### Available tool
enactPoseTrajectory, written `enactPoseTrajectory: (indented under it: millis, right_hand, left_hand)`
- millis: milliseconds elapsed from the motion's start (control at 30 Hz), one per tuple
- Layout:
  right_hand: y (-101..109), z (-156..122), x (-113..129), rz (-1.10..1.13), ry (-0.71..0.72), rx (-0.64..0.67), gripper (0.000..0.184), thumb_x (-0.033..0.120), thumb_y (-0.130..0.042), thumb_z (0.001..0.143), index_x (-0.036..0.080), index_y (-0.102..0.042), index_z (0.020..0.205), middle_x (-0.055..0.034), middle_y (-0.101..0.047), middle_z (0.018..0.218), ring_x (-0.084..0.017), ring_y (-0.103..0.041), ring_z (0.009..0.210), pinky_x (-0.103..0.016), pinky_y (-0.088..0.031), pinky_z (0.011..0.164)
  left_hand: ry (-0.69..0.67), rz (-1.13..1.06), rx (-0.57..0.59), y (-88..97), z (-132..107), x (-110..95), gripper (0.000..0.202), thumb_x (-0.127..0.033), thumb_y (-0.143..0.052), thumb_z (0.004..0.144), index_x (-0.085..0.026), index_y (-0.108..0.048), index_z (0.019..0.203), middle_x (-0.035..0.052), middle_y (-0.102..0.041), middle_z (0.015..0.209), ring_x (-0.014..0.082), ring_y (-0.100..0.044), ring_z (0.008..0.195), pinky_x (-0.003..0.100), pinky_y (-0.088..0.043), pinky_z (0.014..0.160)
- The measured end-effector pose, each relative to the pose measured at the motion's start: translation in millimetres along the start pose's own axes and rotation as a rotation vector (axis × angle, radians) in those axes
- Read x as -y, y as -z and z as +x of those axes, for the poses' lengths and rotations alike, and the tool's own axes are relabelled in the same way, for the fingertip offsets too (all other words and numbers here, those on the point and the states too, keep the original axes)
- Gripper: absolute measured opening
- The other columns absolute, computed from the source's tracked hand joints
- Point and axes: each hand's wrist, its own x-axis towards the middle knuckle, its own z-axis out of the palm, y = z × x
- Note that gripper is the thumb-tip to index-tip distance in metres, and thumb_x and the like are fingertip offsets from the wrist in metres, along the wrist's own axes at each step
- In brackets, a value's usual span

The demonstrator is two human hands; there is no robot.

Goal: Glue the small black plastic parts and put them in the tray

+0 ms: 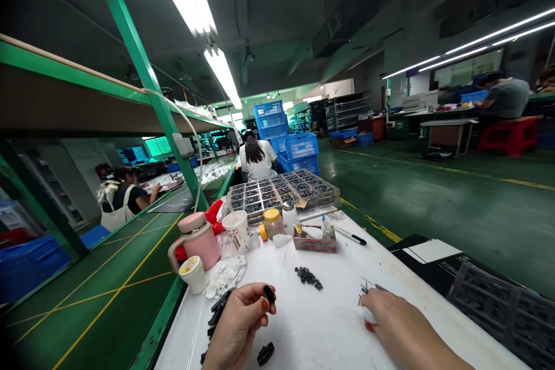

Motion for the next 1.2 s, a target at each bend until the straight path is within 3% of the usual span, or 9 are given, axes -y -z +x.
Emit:
enactPoseTrajectory:
  millis: [200, 333, 467, 567, 700, 867, 1033, 1200]
  right_hand:
    - [-3.4, -3.7, -1.4, 0.009, 0.021, -0.05, 0.026, 0.013, -0.052, 0.062, 0.031, -0.066, 0.073, -0.0059, -0.07, 0.09, -0.029, -0.065, 0.089, -0.036, -0.048, 0.074]
    - [6.7, -0.6, 5.3, 0.146, 0.044, -0.063, 0.019, 0.016, -0.05, 0.067, 0.028, -0.062, 0.075, -0.0046, -0.07, 0.088, -0.026, -0.066, 0.084, -0.032, -0.048, 0.071]
    - [18.2, 9.0, 28.0, 0.443, 0.039, 0.036, 0.015, 0.027, -0.043, 0.081, 0.023, -0.054, 0.072, -0.0011, -0.066, 0.07, -0.017, -0.06, 0.06, -0.027, -0.045, 0.06]
    - [21.8, 20.6, 50.5, 0.602, 0.054, 0.019, 0.014, 0.03, -0.047, 0.081, 0.021, -0.056, 0.075, -0.0015, -0.064, 0.071, -0.016, -0.056, 0.061, -0.025, -0.043, 0.056]
    - [26.6, 36.0, 82.5, 0.858, 0.093, 0.042, 0.019, 0.032, -0.055, 0.076, 0.019, -0.059, 0.089, -0.0019, -0.06, 0.072, -0.015, -0.052, 0.063, -0.024, -0.039, 0.049]
    - [33.5, 47.6, 116.0, 0.988, 0.19, 0.049, 0.015, 0.032, -0.057, 0.076, 0.017, -0.056, 0.075, -0.0019, -0.06, 0.069, -0.014, -0.054, 0.06, -0.022, -0.038, 0.046]
    - [24.1, 49.2, 127.5, 1.096, 0.258, 0.124, 0.019, 0.034, -0.058, 0.08, 0.016, -0.053, 0.08, -0.0027, -0.064, 0.068, -0.014, -0.059, 0.058, -0.018, -0.031, 0.04]
    - [14.0, 37.5, 125.1, 1.075, 0.279, 0.001, 0.016, 0.028, -0.06, 0.08, 0.013, -0.061, 0.079, -0.0015, -0.062, 0.064, -0.008, -0.05, 0.051, -0.02, -0.038, 0.046]
  left_hand:
    - [-0.012, -0.01, 0.008, -1.5, 0.2, 2.6, 0.033, -0.032, -0.085, 0.052, -0.009, -0.073, 0.073, 0.0065, -0.06, 0.063, 0.0084, -0.051, 0.054, 0.015, -0.037, 0.046]
    - [-0.015, -0.038, 0.048, -1.2, 0.9, 5.9, 0.034, -0.037, -0.083, 0.057, -0.009, -0.071, 0.073, 0.0084, -0.063, 0.072, 0.0085, -0.054, 0.055, 0.015, -0.037, 0.044]
    - [-0.015, -0.066, 0.071, -0.6, 0.7, 8.6, 0.037, -0.036, -0.081, 0.062, -0.009, -0.069, 0.085, 0.0091, -0.065, 0.07, 0.0075, -0.053, 0.05, 0.014, -0.037, 0.043]
    - [-0.021, -0.105, 0.051, 1.5, 1.6, 8.8, 0.041, -0.032, -0.082, 0.062, -0.01, -0.068, 0.093, 0.0081, -0.065, 0.067, 0.0067, -0.053, 0.048, 0.014, -0.037, 0.042]
    - [-0.022, -0.15, -0.025, 4.3, 2.3, 5.1, 0.036, -0.026, -0.085, 0.057, -0.009, -0.071, 0.086, 0.0083, -0.066, 0.072, 0.0065, -0.055, 0.054, 0.012, -0.041, 0.046]
    - [0.025, -0.193, -0.068, 5.0, 0.2, -0.9, 0.038, -0.023, -0.086, 0.055, -0.01, -0.072, 0.088, 0.008, -0.066, 0.079, 0.0073, -0.058, 0.061, 0.011, -0.046, 0.051]
    - [0.033, -0.236, -0.064, 6.9, 2.4, -1.6, 0.042, -0.024, -0.084, 0.059, -0.012, -0.067, 0.095, 0.0066, -0.065, 0.076, 0.0064, -0.057, 0.06, 0.01, -0.044, 0.05]
    - [0.036, -0.257, -0.056, 11.4, 5.6, 2.0, 0.038, -0.024, -0.086, 0.055, -0.01, -0.062, 0.08, 0.0056, -0.064, 0.068, 0.005, -0.054, 0.054, 0.009, -0.042, 0.046]
